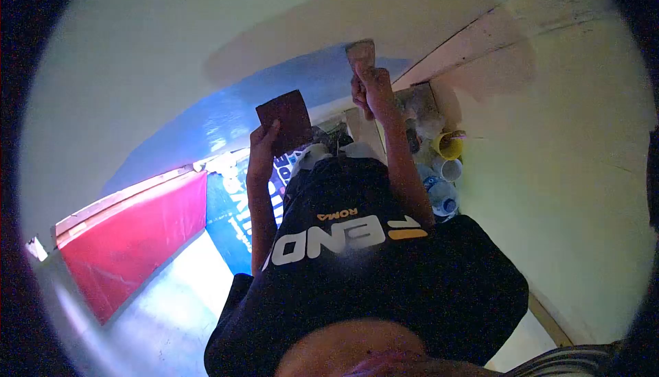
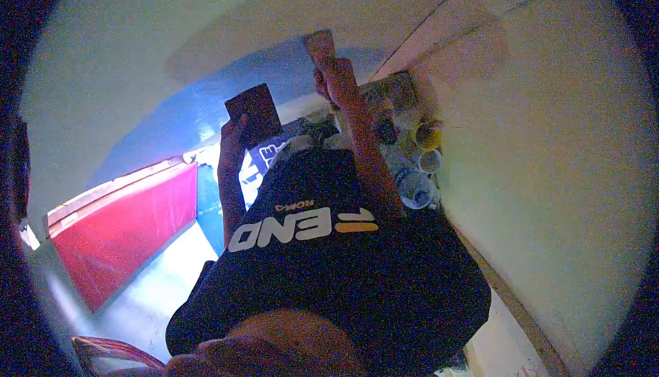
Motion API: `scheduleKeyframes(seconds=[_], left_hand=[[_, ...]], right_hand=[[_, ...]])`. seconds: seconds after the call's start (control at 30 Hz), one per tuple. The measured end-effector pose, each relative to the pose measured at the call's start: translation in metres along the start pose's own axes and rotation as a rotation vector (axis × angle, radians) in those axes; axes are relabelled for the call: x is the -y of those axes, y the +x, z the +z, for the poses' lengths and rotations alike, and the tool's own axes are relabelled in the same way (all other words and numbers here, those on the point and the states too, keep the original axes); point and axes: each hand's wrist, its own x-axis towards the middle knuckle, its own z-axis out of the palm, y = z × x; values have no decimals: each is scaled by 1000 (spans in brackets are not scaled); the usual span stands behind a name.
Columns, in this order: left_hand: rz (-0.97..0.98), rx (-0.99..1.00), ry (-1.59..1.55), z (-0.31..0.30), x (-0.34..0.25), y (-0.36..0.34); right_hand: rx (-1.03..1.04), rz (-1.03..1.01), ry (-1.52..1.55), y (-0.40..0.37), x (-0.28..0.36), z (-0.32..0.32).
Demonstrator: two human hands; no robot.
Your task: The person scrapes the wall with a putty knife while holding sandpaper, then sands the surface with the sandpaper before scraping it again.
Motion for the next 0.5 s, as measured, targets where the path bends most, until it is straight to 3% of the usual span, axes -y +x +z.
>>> scheduleKeyframes(seconds=[0.4, 0.5], left_hand=[[-30, 15, 22, 2, -4, 3], [-14, -43, 7, 0, -1, 3]], right_hand=[[31, 39, -173, 0, 24, 4], [26, -17, -61, 5, 12, 5]])
